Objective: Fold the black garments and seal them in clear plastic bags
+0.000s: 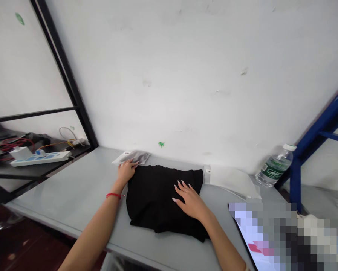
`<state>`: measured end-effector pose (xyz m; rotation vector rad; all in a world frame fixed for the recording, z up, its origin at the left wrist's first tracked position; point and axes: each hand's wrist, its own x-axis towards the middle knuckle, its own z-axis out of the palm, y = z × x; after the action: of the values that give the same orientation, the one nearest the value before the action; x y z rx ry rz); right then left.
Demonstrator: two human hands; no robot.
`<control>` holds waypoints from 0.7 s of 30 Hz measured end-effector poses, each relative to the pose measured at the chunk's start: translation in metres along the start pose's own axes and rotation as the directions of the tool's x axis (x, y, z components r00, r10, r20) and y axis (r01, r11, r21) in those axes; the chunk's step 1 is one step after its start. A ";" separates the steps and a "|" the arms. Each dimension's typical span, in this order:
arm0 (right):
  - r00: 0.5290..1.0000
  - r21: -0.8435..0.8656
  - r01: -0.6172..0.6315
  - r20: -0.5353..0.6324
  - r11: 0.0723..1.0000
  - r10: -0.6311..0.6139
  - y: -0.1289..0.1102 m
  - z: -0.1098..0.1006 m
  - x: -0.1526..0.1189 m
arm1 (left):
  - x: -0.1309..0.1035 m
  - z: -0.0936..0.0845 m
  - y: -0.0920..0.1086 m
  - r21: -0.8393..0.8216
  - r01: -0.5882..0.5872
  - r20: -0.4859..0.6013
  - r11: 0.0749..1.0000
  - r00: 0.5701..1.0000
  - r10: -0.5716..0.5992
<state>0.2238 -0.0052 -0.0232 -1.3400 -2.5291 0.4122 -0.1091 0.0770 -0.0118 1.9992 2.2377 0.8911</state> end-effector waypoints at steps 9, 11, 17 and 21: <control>0.997 -0.051 -0.074 -0.017 0.996 0.073 0.011 0.000 0.010 | -0.007 -0.006 0.023 -0.034 -0.099 0.015 0.994 0.995 0.100; 0.992 -0.065 -0.115 -0.056 0.991 0.112 0.018 0.000 0.012 | -0.017 -0.007 0.043 -0.087 -0.291 0.084 0.953 0.951 0.298; 0.982 0.050 -0.162 -0.087 0.986 0.166 0.035 -0.011 -0.001 | -0.065 -0.011 0.085 -0.371 -0.605 0.392 0.705 0.586 0.709; 0.993 0.141 -0.113 -0.002 0.984 0.114 0.027 -0.025 -0.016 | -0.074 -0.024 0.072 -0.413 -0.581 0.553 0.701 0.452 0.700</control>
<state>0.2624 -0.0006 -0.0109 -1.4320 -2.3736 0.5939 -0.0392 0.0015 0.0114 2.5434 0.9448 0.1969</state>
